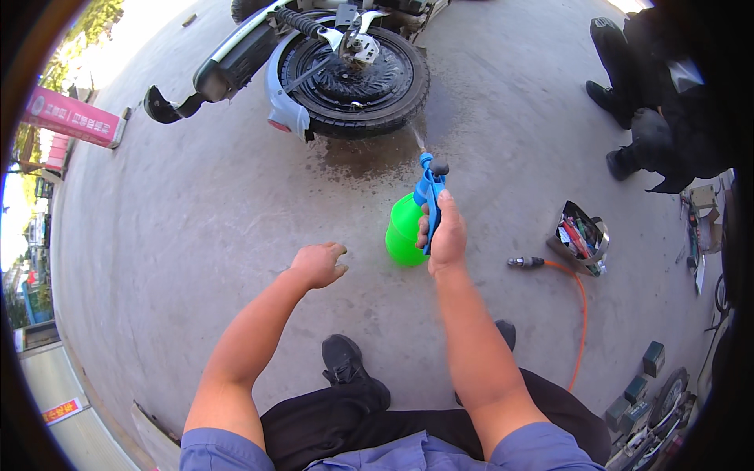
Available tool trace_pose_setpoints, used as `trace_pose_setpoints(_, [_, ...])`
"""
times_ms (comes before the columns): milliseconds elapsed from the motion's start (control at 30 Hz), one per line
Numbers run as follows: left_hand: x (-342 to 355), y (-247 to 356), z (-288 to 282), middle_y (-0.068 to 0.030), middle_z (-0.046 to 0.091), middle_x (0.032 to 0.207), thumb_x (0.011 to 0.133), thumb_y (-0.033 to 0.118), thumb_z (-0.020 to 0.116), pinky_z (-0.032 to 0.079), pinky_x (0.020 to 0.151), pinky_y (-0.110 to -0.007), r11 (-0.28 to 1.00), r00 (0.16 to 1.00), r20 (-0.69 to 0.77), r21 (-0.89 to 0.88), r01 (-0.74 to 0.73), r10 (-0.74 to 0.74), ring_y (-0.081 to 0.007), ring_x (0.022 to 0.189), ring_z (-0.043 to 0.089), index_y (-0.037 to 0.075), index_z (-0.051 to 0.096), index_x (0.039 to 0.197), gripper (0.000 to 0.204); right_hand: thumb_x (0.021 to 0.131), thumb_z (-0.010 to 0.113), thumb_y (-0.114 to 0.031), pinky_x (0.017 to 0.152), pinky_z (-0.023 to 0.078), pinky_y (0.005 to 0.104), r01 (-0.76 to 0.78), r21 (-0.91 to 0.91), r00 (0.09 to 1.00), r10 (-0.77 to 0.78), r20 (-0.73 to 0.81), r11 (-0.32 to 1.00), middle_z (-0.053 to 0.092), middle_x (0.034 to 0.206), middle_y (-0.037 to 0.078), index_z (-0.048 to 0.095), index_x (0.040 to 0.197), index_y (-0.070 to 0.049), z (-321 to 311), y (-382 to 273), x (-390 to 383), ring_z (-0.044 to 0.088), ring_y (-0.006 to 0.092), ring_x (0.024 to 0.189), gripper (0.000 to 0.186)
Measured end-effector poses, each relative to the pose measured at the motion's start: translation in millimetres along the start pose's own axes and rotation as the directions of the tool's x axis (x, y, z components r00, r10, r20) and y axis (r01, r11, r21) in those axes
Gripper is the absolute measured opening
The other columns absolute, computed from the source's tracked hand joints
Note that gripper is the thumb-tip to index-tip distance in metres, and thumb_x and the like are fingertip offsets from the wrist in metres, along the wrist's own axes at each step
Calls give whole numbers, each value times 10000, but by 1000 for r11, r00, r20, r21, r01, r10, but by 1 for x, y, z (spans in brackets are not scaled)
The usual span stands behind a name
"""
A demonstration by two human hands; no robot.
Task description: The person uses a pneumatic impact wrench to remove bolts from the rear wheel of a white electric scooter. After removing the bolts, the person retrieves a green spray bottle and sprays liquid onto the wheel hub and surrounding area.
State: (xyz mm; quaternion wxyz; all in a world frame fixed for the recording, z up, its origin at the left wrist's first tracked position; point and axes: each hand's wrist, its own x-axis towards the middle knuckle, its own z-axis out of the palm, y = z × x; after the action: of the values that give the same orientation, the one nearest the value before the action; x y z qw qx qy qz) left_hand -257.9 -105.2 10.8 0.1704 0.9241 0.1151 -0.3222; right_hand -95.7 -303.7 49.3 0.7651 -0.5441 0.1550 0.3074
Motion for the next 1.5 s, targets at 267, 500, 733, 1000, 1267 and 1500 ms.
trace_pose_setpoints(267, [-1, 1, 3, -98, 622, 1211, 886, 377, 592, 505, 864, -442, 1000, 1000, -17, 3, -7, 7, -316, 1038, 623, 119, 579, 1222, 424, 922, 523, -489, 418, 358, 264, 5, -55, 997, -1, 75, 998, 506, 595, 12, 573, 852, -61, -2, -10, 2, 440, 109, 452, 437])
trace_pose_setpoints(500, [-4, 1, 0, -104, 626, 1220, 888, 376, 587, 499, 890, -436, 1000, 1000, 2, -10, 5, -5, -314, 1077, 613, 104, 586, 1218, 428, 922, 537, -479, 413, 315, 250, -86, -159, 965, 121, 231, 984, 468, 606, -3, 559, 831, -57, 17, 4, -19, 391, 88, 449, 432])
trace_pose_setpoints(733, [-2, 2, 2, -98, 624, 1233, 889, 373, 583, 498, 898, -433, 1000, 1000, 7, -11, 2, -2, -309, 1093, 609, 102, 587, 1216, 425, 908, 528, -519, 417, 355, 263, -27, -12, 999, 27, 37, 1000, 501, 587, 7, 573, 849, -72, 6, -1, -5, 438, 105, 444, 453])
trace_pose_setpoints(1000, [1, 2, 9, -105, 623, 1214, 884, 379, 590, 499, 881, -438, 1000, 1000, 6, -16, -12, 12, -317, 1061, 615, 115, 584, 1223, 430, 905, 534, -513, 420, 356, 270, -36, -95, 998, 41, 41, 995, 508, 605, 13, 572, 848, -74, -1, -13, 4, 443, 113, 455, 444])
trace_pose_setpoints(1267, [2, 3, 6, -110, 632, 1193, 885, 382, 589, 500, 878, -441, 1000, 1000, 19, -31, 1, 0, -320, 1051, 618, 115, 584, 1220, 429, 915, 525, -506, 429, 330, 267, -183, -83, 970, 194, 147, 980, 479, 615, 9, 549, 842, -65, 14, 3, -13, 405, 107, 464, 448])
trace_pose_setpoints(1500, [3, -3, 13, -107, 631, 1191, 883, 380, 598, 502, 869, -440, 999, 1000, -3, -28, -19, 19, -321, 1050, 616, 116, 584, 1214, 423, 899, 543, -548, 409, 358, 270, -87, 36, 996, 87, -14, 996, 509, 591, 7, 558, 851, -97, 1, -3, 6, 427, 106, 435, 454])
